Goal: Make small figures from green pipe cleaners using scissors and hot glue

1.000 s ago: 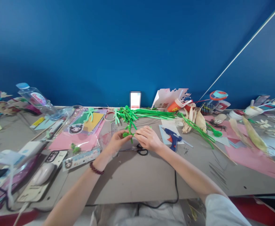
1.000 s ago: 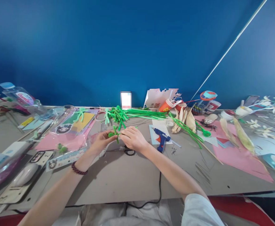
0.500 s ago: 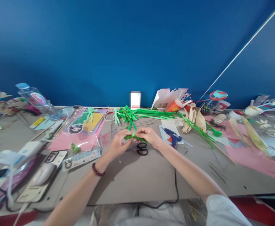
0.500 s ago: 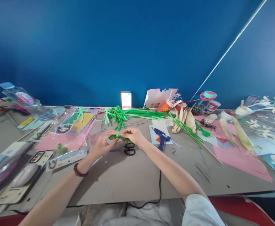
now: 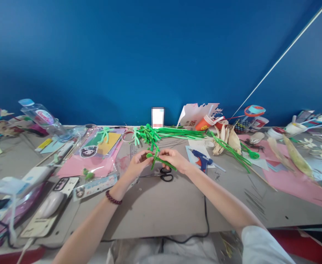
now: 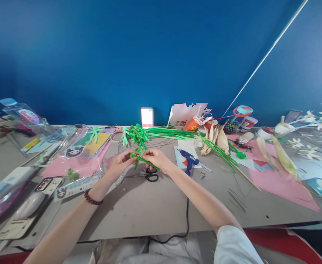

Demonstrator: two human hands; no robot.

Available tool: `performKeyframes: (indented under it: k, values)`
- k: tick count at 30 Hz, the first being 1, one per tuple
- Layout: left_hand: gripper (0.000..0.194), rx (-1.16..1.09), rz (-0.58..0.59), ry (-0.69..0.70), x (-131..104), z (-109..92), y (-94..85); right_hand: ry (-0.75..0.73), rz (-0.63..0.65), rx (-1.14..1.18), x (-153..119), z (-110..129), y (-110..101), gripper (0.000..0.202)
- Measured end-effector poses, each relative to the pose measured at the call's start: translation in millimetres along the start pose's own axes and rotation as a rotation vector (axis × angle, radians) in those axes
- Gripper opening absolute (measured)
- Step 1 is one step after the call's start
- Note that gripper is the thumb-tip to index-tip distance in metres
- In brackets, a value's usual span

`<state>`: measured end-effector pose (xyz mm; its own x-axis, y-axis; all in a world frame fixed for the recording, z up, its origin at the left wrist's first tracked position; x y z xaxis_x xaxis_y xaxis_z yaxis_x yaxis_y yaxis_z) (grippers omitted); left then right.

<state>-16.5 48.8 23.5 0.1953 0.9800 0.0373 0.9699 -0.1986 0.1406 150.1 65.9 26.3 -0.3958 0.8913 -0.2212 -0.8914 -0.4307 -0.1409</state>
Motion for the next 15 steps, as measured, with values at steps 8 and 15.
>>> performKeyframes:
  k: [8,15]
  values:
    - [0.027,-0.149,-0.089,-0.02,2.9,1.9,0.2,-0.62,-0.325,-0.563,-10.4,15.4,-0.8,0.012]
    - [0.023,-0.227,-0.078,-0.01,4.7,10.7,-3.9,-0.811,-0.36,-0.82,-14.9,15.8,4.0,0.012]
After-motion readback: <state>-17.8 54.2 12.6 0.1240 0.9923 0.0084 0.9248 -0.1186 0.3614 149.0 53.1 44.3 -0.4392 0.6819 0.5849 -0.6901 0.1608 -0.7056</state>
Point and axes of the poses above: each hand's wrist, its own x-axis towards the middle knuckle, its own y-axis out of the palm, z = x × y, the point moved 3 cm from there along x, towards the middle knuckle, and after that the axes turned 8 degrees about -x, right-handed, at the moved point
